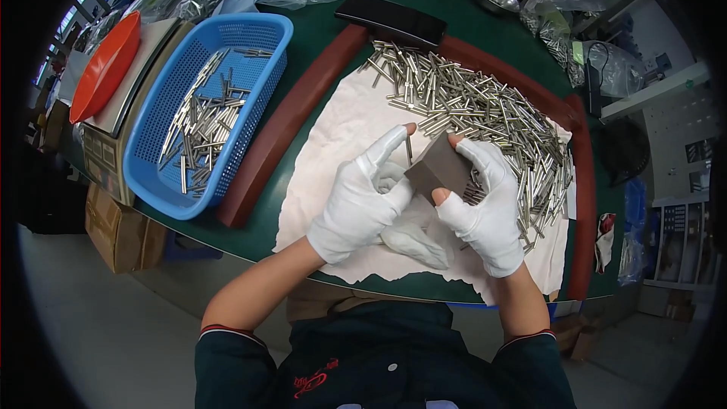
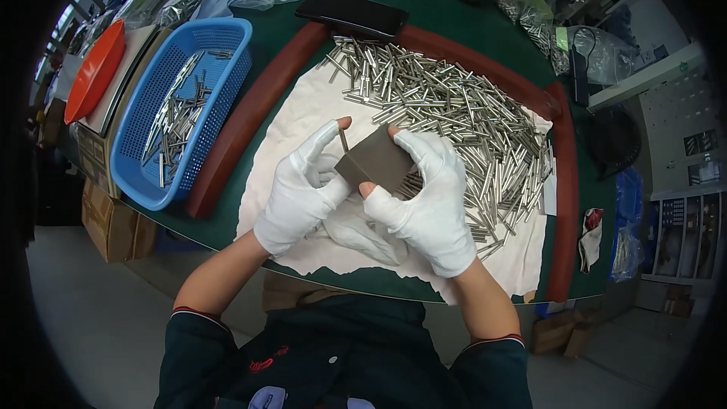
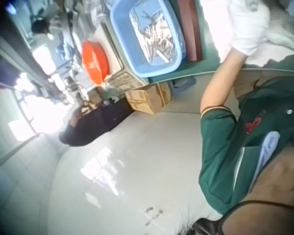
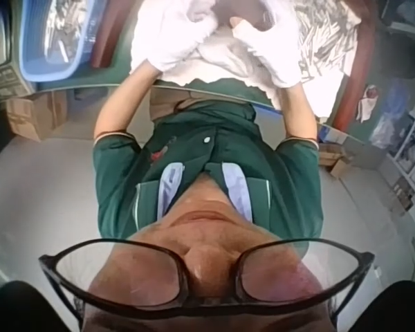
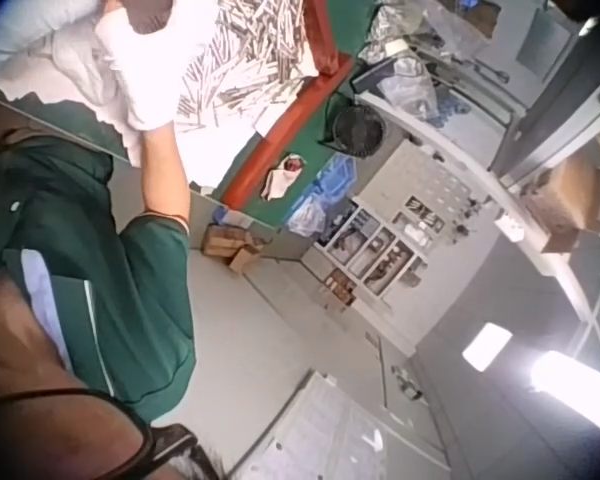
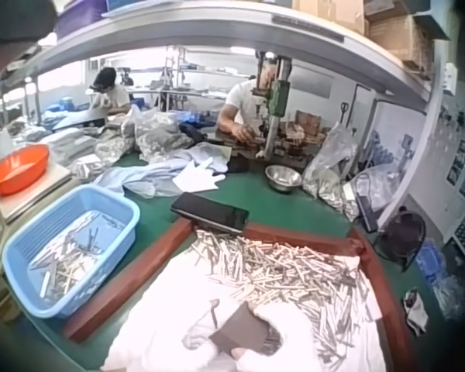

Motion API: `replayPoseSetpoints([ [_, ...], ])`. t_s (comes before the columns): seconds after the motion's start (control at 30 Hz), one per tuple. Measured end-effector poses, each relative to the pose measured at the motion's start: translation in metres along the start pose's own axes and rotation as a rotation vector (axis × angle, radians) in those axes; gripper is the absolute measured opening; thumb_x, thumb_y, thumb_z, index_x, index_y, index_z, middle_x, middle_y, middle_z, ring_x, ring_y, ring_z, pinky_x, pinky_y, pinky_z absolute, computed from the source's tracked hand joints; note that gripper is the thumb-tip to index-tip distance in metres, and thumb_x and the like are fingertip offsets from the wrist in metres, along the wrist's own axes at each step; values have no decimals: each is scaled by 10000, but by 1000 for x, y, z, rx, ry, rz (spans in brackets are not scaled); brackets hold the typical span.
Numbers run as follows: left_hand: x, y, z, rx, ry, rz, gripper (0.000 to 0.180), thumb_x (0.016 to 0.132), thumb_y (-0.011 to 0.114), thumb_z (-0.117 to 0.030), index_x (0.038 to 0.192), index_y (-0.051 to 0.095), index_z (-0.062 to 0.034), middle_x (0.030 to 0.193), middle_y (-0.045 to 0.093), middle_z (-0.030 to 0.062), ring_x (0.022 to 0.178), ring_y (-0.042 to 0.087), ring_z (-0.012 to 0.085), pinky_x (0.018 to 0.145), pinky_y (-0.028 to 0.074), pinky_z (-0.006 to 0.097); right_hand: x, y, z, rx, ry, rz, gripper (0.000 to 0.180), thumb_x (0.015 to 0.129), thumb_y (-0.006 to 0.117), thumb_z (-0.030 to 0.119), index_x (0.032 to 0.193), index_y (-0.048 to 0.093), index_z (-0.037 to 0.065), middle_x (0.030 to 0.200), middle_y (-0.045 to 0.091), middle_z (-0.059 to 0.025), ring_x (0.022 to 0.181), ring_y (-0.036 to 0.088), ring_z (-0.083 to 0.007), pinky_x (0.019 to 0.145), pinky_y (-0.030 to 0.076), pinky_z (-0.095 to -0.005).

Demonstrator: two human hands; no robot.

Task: Inspecting small metal rods, wiping them with a cleaning cloth, and using a sharpening stone to deburr or polish them.

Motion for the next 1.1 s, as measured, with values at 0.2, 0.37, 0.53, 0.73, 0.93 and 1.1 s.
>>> replayPoseSetpoints([
  [0.2, -3, 2, -5, -75, -11, -24, 592, 819, 514, 79, 1388, 431, -67, 816, 611, 16, 732, 560, 30, 661, 470, 184, 1, 0, -1, -7, 108, -19, 607, 584, 766, 250, 1100, 608, -27, 973, 590, -134, 936, 557, -279, 837, 460, -374],
  [0.37, -3, 1, -4, 3, -19, 16, 602, 820, 524, 77, 1395, 414, -64, 807, 610, 15, 729, 561, 32, 655, 470, 189, 5, -1, -2, -24, 219, -2, 610, 588, 767, 273, 1093, 616, -34, 988, 592, -146, 972, 552, -277, 850, 459, -377],
  [0.53, 1, 4, -2, 27, 67, -34, 602, 826, 550, 61, 1398, 402, -55, 791, 603, 13, 720, 562, 38, 640, 476, 201, 3, 2, 2, 10, 88, 23, 616, 581, 758, 277, 1090, 621, -41, 975, 598, -151, 945, 563, -277, 842, 459, -374],
  [0.73, 1, 2, 1, 4, 16, -13, 611, 830, 569, 42, 1405, 382, -51, 804, 632, 52, 740, 610, 69, 670, 516, 219, 4, 0, 5, 36, 82, 41, 611, 582, 748, 298, 1073, 629, -46, 968, 602, -153, 946, 556, -273, 846, 452, -363],
  [0.93, -3, 4, -7, -106, -94, -24, 592, 818, 563, 51, 1383, 428, -62, 822, 632, 42, 724, 599, 58, 665, 505, 207, 6, -3, -5, 37, 230, -17, 599, 586, 752, 269, 1078, 625, -48, 998, 603, -161, 955, 556, -280, 870, 451, -361],
  [1.1, -3, 1, -3, 34, 28, 3, 586, 814, 540, 67, 1375, 457, -82, 864, 634, 33, 710, 581, 44, 652, 480, 186, 6, -4, 3, -46, 128, 70, 593, 583, 750, 267, 1081, 627, -30, 1000, 593, -139, 956, 547, -277, 866, 440, -371],
])
Point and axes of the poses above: each hand's wrist, its own x-axis towards the middle knuckle, its own y-axis out of the palm, z = x × y, the point moved 2 cm from there along x, towards the middle knuckle
